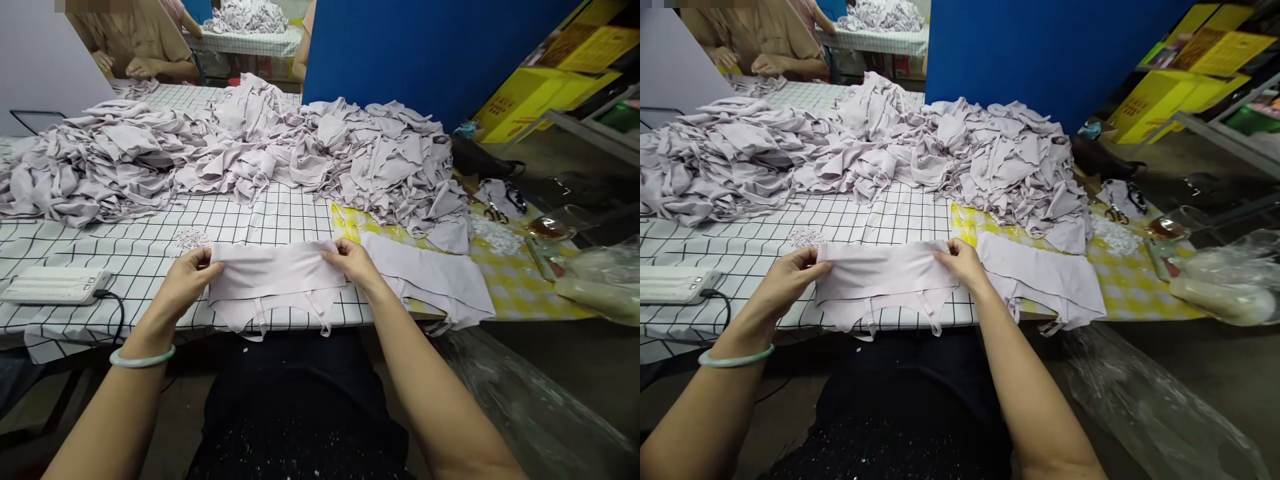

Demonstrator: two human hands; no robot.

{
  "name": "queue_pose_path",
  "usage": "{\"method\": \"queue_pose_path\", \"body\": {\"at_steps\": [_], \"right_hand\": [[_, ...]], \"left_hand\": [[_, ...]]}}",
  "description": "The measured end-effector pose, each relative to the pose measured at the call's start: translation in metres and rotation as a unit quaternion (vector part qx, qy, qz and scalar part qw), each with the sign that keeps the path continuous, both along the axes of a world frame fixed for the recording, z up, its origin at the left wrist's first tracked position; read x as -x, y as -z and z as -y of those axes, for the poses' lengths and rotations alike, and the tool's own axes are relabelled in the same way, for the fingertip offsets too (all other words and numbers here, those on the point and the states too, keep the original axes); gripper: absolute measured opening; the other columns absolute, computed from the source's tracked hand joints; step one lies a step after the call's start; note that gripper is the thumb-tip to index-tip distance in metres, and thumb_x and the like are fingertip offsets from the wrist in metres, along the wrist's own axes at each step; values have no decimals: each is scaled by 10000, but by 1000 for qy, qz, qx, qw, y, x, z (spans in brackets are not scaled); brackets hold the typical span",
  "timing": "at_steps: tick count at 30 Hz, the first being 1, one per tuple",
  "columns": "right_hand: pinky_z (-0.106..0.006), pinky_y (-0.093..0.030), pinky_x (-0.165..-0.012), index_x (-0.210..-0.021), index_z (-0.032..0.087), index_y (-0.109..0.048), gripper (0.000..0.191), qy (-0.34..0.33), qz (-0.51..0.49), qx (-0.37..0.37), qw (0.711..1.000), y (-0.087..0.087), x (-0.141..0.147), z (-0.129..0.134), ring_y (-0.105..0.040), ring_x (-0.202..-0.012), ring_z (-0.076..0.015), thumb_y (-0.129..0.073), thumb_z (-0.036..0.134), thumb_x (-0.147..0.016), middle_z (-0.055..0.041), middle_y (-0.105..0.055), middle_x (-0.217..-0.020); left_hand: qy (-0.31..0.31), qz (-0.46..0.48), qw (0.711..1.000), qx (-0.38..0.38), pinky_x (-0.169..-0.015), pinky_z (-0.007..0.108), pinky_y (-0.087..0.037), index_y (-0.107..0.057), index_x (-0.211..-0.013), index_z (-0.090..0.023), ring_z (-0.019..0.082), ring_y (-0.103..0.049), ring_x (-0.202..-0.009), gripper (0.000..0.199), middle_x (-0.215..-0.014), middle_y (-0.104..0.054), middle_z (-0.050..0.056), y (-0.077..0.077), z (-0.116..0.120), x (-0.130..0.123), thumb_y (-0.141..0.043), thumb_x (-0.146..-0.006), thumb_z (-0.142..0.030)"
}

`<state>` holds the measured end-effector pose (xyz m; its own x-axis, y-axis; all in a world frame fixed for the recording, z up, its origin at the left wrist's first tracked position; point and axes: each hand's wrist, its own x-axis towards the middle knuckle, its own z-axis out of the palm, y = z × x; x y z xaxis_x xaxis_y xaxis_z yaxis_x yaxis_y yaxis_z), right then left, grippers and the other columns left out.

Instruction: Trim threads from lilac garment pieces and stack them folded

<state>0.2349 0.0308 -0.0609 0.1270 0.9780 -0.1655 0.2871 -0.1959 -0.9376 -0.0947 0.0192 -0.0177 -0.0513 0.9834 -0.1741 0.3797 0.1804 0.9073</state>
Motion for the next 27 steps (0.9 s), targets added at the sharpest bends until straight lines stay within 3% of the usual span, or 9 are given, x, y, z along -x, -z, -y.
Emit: {"method": "queue_pose_path", "body": {"at_steps": [2,4,9,13,16,18,20,23,27], "right_hand": [[-310,-521,-713,-816,228,-564,333,24,-114,-36,993,-7,-2,14,-635,-748,-175,-760,434,-645,6,-670,-801],[-335,-551,-775,-883,245,-578,379,55,-165,-72,982,-18,-7,32,-676,-828,-196,-788,440,-635,-9,-713,-877],[-374,-568,-811,-905,262,-625,356,147,-140,-144,968,-49,-55,108,-705,-853,-222,-800,457,-663,-14,-736,-855],[-371,-578,-710,-889,258,-654,390,261,-86,-163,947,-50,-115,180,-708,-757,-226,-822,518,-652,-19,-736,-789],[-370,-580,-698,-892,251,-680,405,344,-81,-187,916,-47,-157,213,-708,-727,-219,-846,518,-636,-17,-741,-788],[-379,-582,-714,-903,246,-688,410,378,-85,-203,899,-47,-182,215,-709,-722,-216,-856,504,-632,-16,-742,-790],[-387,-579,-736,-916,237,-687,427,392,-86,-218,890,-46,-207,200,-708,-727,-217,-860,499,-627,-15,-737,-781],[-395,-569,-755,-919,213,-672,473,384,-46,-217,896,-35,-243,153,-703,-744,-224,-834,543,-620,-28,-732,-779],[-375,-551,-709,-857,178,-632,496,366,84,-126,918,0,-274,89,-674,-718,-221,-746,607,-634,-55,-718,-737]], "left_hand": [[6,76,997,-16,-651,253,-500,-669,-863,-174,181,-614,-772,323,-840,-682,36,-7,5,-1,-778,-681,-417],[17,139,990,-26,-696,283,-534,-671,-955,-194,204,-641,-808,390,-879,-704,43,-17,12,-6,-794,-685,-447],[113,188,976,12,-671,324,-560,-706,-1010,-236,232,-678,-788,323,-888,-732,53,-43,38,-33,-786,-745,-402],[252,202,942,87,-619,314,-540,-733,-891,-217,225,-660,-733,280,-821,-725,73,-37,48,-85,-773,-754,-458],[340,225,904,127,-615,277,-512,-718,-887,-182,172,-615,-688,331,-802,-699,62,-25,44,-140,-763,-761,-485],[356,254,889,139,-622,254,-496,-711,-902,-163,145,-597,-682,344,-810,-689,52,-20,31,-179,-778,-749,-464],[348,277,884,144,-605,231,-475,-708,-906,-148,122,-579,-657,341,-794,-677,38,-18,10,-217,-804,-714,-413],[301,253,910,131,-557,212,-435,-694,-858,-128,96,-539,-588,262,-705,-633,10,-9,-32,-267,-795,-684,-295],[244,175,946,123,-527,237,-410,-630,-712,-132,99,-506,-509,170,-575,-559,-20,16,-78,-310,-776,-626,-146]]}}
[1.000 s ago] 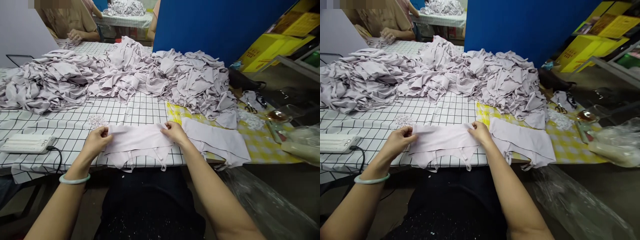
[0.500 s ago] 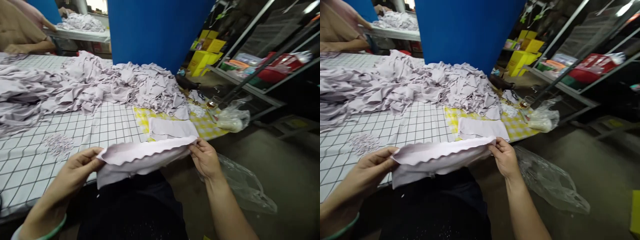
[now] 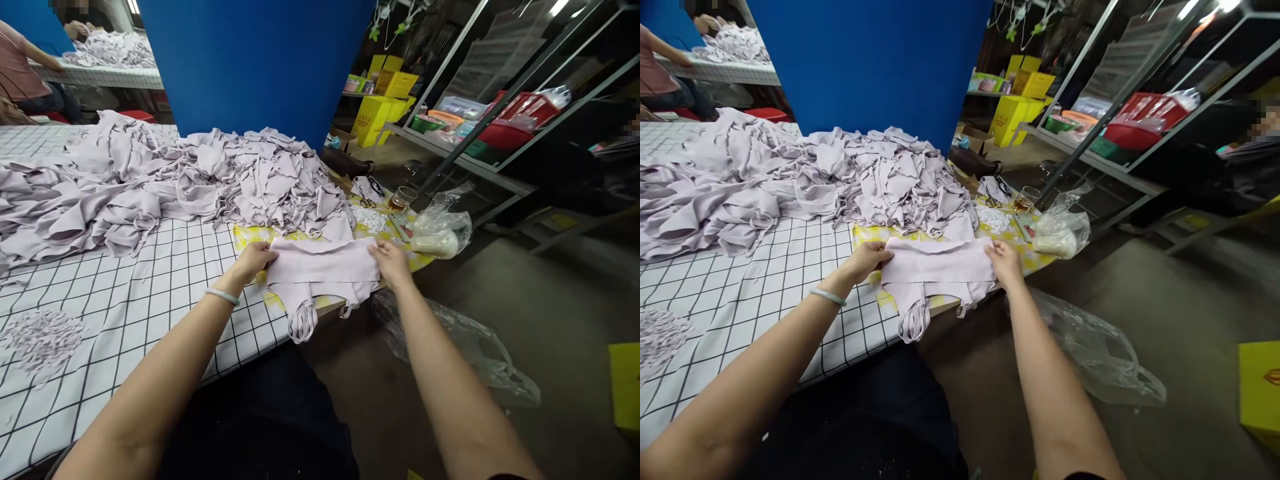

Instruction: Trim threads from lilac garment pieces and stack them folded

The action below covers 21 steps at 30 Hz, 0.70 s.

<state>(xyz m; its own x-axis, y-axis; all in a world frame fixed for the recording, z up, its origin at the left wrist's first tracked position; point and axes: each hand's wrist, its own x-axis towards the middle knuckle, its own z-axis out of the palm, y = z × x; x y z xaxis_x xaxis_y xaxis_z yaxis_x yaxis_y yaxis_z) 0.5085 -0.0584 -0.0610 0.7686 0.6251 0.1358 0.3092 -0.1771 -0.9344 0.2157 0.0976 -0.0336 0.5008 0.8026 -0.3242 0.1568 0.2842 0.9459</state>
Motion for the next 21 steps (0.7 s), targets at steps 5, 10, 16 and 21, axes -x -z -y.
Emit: {"method": "queue_pose_path", "body": {"at_steps": [5,10,16,21], "right_hand": [[-335,-513,-718,-865,163,-626,370,10,54,70,996,34,-12,-20,-627,-715,-199,-669,491,-700,-66,-705,-766],[-387,-494,-811,-993,155,-637,324,33,113,106,987,39,-13,-13,-614,-754,-227,-579,385,-773,-92,-694,-847],[-483,-391,-1062,-1313,98,-539,474,26,346,160,924,23,9,-9,-530,-1231,-322,-440,316,-904,-229,-600,-1283],[-559,-224,-1189,-1515,110,-361,622,-71,379,238,891,31,16,-13,-233,-1503,-329,-302,445,-994,-189,-318,-1607]], "left_hand": [[-21,-48,998,-26,-507,242,-372,-572,-684,-161,94,-467,-471,231,-539,-496,-59,26,-14,-8,-779,-590,-118],[-22,-78,993,-85,-527,235,-387,-574,-735,-163,90,-446,-492,153,-552,-455,-69,31,-20,-5,-707,-668,-128],[2,-155,934,-321,-961,398,-475,-659,-1093,-137,242,-621,-1021,309,-1090,-666,114,24,-17,1,-608,-789,-113],[220,-253,764,-552,-1206,611,-145,-481,-1448,-194,348,-263,-1495,496,-1580,-389,137,39,2,12,-483,-974,-339]]}}
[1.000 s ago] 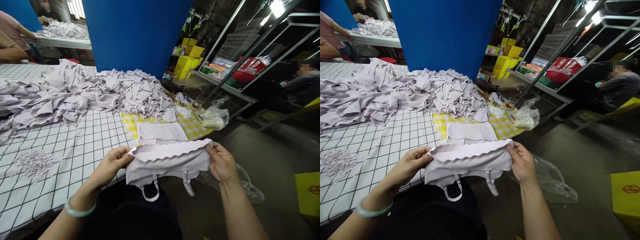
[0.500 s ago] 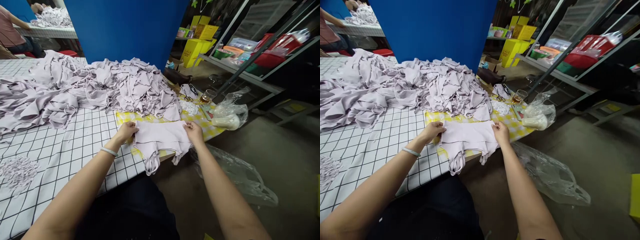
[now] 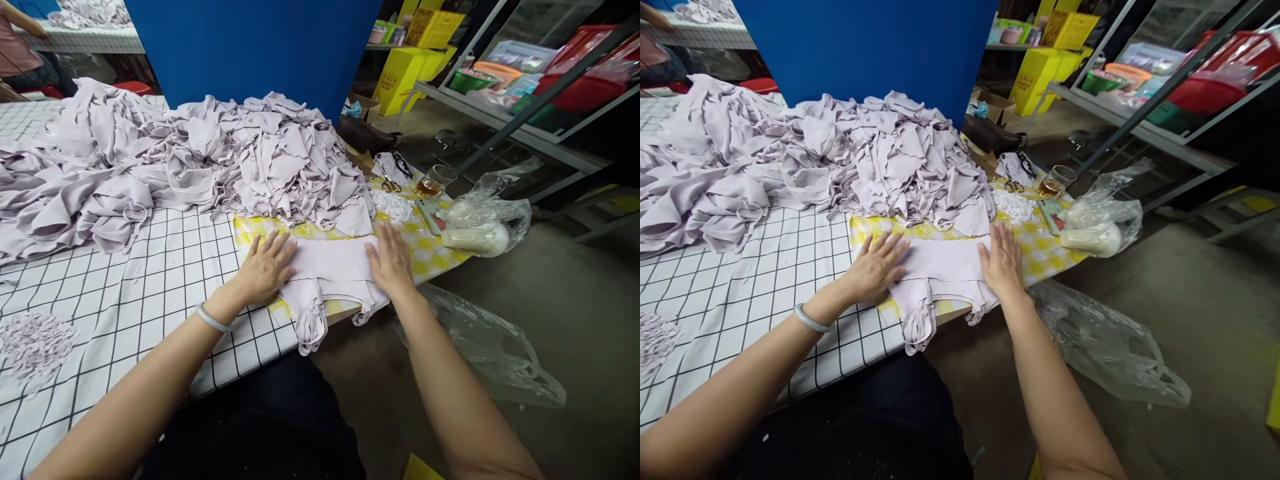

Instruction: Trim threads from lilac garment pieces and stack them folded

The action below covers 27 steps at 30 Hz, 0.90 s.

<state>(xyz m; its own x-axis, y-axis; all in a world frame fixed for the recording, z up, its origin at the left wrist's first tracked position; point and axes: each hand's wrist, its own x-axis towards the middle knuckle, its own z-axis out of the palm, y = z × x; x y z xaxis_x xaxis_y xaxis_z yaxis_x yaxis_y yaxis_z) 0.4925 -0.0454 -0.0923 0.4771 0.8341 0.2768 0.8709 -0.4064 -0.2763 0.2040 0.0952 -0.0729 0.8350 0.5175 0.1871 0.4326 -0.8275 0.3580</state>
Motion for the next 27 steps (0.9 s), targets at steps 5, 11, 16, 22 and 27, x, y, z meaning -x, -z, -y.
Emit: {"method": "queue_pose_path", "body": {"at_steps": [5,11,16,22,27], "right_hand": [[-627,-168,-1192,-1558,118,-301,685,17,-44,160,986,16,-8,-1,-162,-1527,-356,-265,508,-996,-167,-213,-1654],[-641,-199,-1190,-1391,142,-518,565,-93,-5,-31,995,-18,70,-8,-288,-1475,-367,-515,472,-932,-189,-461,-1518],[-467,-455,-1093,-1159,191,-626,365,-313,-176,-85,929,-27,161,-34,-585,-1243,-283,-649,321,-819,-136,-659,-1280],[-382,-547,-892,-820,210,-604,91,-179,-396,-118,893,-11,155,-48,-710,-932,-220,-543,278,-820,-76,-747,-982],[-397,-517,-920,-773,220,-550,30,-191,-362,-114,905,-10,154,-42,-693,-955,-224,-522,225,-784,-89,-738,-1035]], "left_hand": [[6,-81,997,17,-1191,675,-96,-330,-1541,-234,374,-160,-1526,653,-1641,-273,112,11,1,17,-462,-971,-525],[-191,132,972,33,-1095,480,-414,-530,-1307,-162,275,-508,-1292,388,-1345,-587,149,-1,-6,53,-451,-934,-233],[-193,102,975,51,-928,443,-479,-631,-904,-175,265,-578,-986,147,-999,-674,97,-1,30,62,-535,-812,-113],[-194,55,975,91,-872,426,-437,-650,-889,-197,264,-546,-1024,98,-1028,-677,65,-4,60,51,-570,-855,-151],[-219,44,971,91,-875,429,-415,-635,-923,-207,275,-528,-1048,114,-1023,-657,60,-7,61,29,-660,-833,-273]]}}
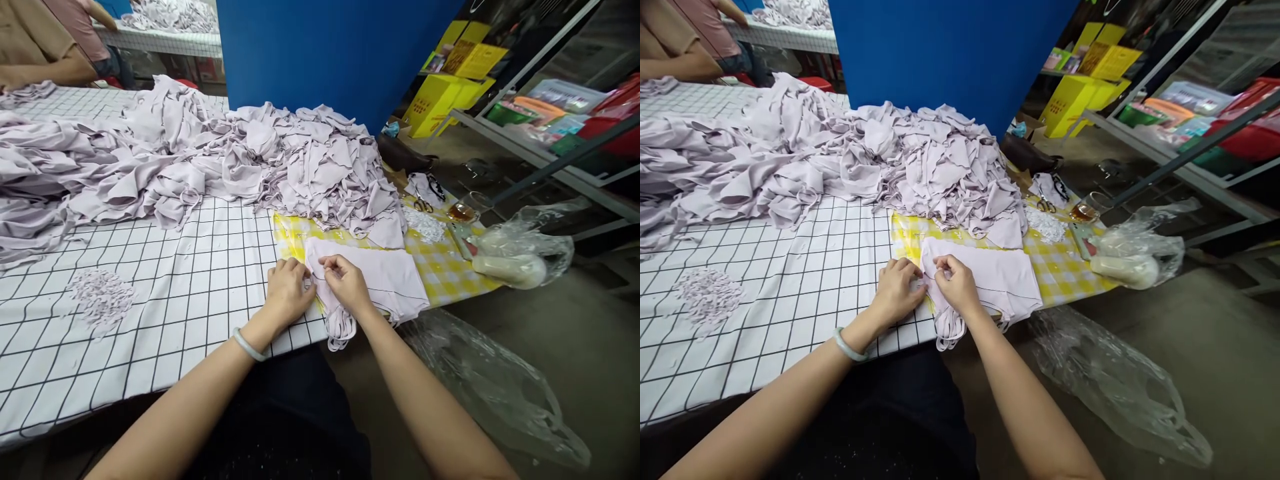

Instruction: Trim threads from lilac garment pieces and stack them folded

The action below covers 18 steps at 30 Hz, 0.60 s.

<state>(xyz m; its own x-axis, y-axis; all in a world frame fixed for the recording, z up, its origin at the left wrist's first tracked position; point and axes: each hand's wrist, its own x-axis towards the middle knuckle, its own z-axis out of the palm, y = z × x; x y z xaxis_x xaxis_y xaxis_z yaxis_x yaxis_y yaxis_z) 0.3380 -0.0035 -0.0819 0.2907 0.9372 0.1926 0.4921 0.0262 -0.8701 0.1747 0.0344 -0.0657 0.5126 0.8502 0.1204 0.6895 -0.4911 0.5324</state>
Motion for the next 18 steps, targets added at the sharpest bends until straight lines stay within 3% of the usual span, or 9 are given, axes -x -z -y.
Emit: {"method": "queue_pose_path", "body": {"at_steps": [3,8,11,15,18], "right_hand": [[-418,-511,-945,-822,230,-546,57,-18,46,-10,999,0,3,2,-676,-998,-235,-531,208,-772,-87,-723,-1055],[-468,-473,-1024,-1154,229,-535,425,-88,138,-12,986,-4,2,6,-586,-1141,-274,-672,277,-753,-100,-649,-1187],[-470,-472,-1025,-1194,218,-516,507,-105,166,-14,980,-6,3,6,-561,-1161,-288,-710,276,-730,-110,-626,-1214],[-439,-496,-944,-1015,218,-577,290,-64,199,-32,977,-2,8,2,-597,-1026,-274,-627,155,-737,-86,-649,-1038],[-383,-509,-872,-829,229,-583,108,-27,165,-43,985,3,8,-2,-629,-915,-236,-557,132,-788,-61,-650,-914]], "left_hand": [[-18,-23,1000,5,-847,431,-413,-614,-906,-197,288,-530,-1034,130,-991,-645,70,0,-2,-11,-667,-804,-258],[-33,-10,998,46,-836,402,-408,-602,-824,-200,265,-552,-1003,38,-955,-656,61,1,-6,-11,-616,-830,-165],[-33,8,996,82,-864,387,-409,-600,-778,-195,245,-569,-988,106,-936,-675,56,-1,-10,-7,-588,-867,-139],[-27,13,995,96,-874,378,-404,-602,-746,-193,237,-584,-989,136,-913,-691,48,-3,-13,-7,-598,-878,-161],[-31,9,995,92,-860,375,-394,-591,-702,-195,239,-589,-978,151,-877,-693,43,-2,-12,-9,-609,-846,-151]]}}
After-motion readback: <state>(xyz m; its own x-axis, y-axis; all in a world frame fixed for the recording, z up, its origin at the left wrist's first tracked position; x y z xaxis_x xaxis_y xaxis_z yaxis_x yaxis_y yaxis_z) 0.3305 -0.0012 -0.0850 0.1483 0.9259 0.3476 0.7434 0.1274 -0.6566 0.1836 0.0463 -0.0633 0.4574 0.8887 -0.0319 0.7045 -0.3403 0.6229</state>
